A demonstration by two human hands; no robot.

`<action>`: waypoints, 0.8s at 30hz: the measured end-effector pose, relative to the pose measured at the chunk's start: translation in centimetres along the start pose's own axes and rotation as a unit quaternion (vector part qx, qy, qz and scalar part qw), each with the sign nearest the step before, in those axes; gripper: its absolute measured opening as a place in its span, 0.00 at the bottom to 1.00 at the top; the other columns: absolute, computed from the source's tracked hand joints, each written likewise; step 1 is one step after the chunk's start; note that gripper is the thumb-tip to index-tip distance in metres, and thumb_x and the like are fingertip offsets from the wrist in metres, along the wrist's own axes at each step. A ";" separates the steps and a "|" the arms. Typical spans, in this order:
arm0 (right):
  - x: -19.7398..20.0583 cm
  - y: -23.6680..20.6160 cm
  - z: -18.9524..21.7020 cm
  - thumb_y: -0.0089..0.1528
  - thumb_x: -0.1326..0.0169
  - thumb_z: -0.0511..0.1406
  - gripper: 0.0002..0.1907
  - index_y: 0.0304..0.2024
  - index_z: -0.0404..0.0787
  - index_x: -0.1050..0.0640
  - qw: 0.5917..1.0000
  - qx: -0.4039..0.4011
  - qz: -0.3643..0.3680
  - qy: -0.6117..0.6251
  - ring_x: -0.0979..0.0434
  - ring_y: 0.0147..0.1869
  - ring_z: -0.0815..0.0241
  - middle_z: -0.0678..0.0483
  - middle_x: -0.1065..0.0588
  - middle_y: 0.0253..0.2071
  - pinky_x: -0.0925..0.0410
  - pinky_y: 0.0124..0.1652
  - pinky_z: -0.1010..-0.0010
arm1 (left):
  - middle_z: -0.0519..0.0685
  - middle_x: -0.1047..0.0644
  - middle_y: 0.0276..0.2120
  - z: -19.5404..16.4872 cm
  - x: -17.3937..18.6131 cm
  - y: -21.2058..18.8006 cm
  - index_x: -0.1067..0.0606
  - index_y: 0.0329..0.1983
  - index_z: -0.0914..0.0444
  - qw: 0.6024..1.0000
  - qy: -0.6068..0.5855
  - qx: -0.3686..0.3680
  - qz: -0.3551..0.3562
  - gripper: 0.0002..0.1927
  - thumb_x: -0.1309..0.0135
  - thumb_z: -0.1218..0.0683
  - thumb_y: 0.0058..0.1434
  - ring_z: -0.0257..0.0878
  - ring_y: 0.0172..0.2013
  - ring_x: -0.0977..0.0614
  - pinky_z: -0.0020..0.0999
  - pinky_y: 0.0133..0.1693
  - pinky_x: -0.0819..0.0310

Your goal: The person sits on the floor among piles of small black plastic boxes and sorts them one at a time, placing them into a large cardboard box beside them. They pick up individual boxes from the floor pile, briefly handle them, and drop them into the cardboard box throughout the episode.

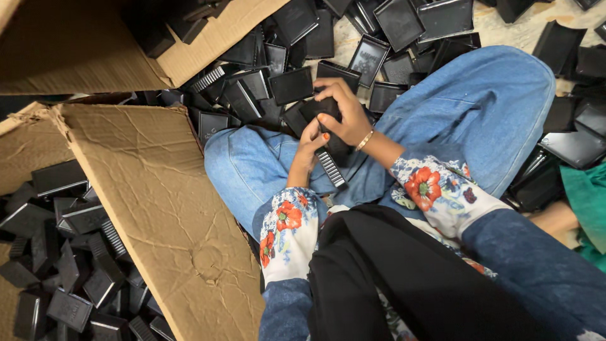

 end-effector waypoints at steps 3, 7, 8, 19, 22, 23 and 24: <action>0.2 0.2 -1.4 0.66 0.45 0.44 0.15 0.42 0.38 0.25 0.999 -0.004 0.044 -0.020 0.25 0.57 0.47 0.48 0.25 0.46 0.34 0.58 0.60 | 0.46 0.27 0.50 1.0 0.8 0.3 0.33 0.71 0.69 0.996 0.089 0.026 -0.003 0.36 0.35 0.51 0.64 0.32 0.44 0.28 0.26 0.44 0.34; 0.3 0.1 -4.4 0.65 0.45 0.45 0.16 0.35 0.38 0.24 0.982 -0.088 0.138 -0.089 0.27 0.41 0.49 0.50 0.27 0.34 0.34 0.46 0.61 | 0.45 0.26 0.52 1.4 0.1 0.4 0.33 0.69 0.66 0.988 0.137 0.066 0.029 0.34 0.36 0.51 0.62 0.31 0.42 0.26 0.26 0.42 0.30; 0.2 0.0 -4.8 0.66 0.45 0.45 0.16 0.35 0.38 0.24 0.978 -0.094 0.153 -0.107 0.28 0.39 0.49 0.50 0.27 0.32 0.35 0.45 0.60 | 0.47 0.26 0.51 1.1 -0.3 0.4 0.32 0.70 0.67 0.990 0.120 0.072 0.025 0.33 0.36 0.53 0.64 0.33 0.42 0.27 0.27 0.43 0.30; -1.9 -3.6 -13.0 0.69 0.51 0.47 0.17 0.40 0.41 0.22 0.826 -0.407 -0.028 0.388 0.22 0.41 0.66 0.56 0.22 0.37 0.30 0.46 0.74 | 0.53 0.29 0.66 -10.1 -9.8 -1.9 0.33 0.68 0.62 0.897 0.365 -0.242 -0.060 0.42 0.33 0.65 0.48 0.41 0.68 0.27 0.35 0.67 0.32; -2.1 -5.3 -15.3 0.68 0.48 0.46 0.19 0.33 0.38 0.21 0.783 -0.461 -0.047 0.415 0.23 0.35 0.66 0.57 0.23 0.31 0.31 0.40 0.74 | 0.50 0.25 0.66 -11.0 -11.3 -2.4 0.30 0.69 0.59 0.865 0.456 -0.187 -0.092 0.42 0.37 0.66 0.47 0.41 0.59 0.24 0.35 0.58 0.31; -1.9 -5.8 -16.0 0.67 0.48 0.45 0.18 0.31 0.39 0.21 0.781 -0.471 -0.063 0.406 0.23 0.33 0.67 0.58 0.23 0.29 0.31 0.39 0.74 | 0.48 0.25 0.66 -10.8 -11.4 -2.4 0.30 0.69 0.58 0.871 0.460 -0.137 -0.105 0.42 0.37 0.65 0.47 0.40 0.49 0.22 0.33 0.48 0.29; -1.4 -6.0 -16.4 0.67 0.48 0.45 0.19 0.29 0.39 0.22 0.801 -0.454 -0.085 0.381 0.25 0.31 0.67 0.58 0.24 0.27 0.33 0.37 0.74 | 0.47 0.24 0.66 -10.7 -11.5 -2.4 0.29 0.69 0.57 0.875 0.462 -0.086 -0.118 0.42 0.38 0.65 0.47 0.39 0.40 0.21 0.31 0.38 0.28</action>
Point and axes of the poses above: each hand's wrist, its own y-axis towards the middle knuckle, its own x-axis out of the back of the hand, z = x × y, the point moved 7 cm from there along y, towards the middle knuckle
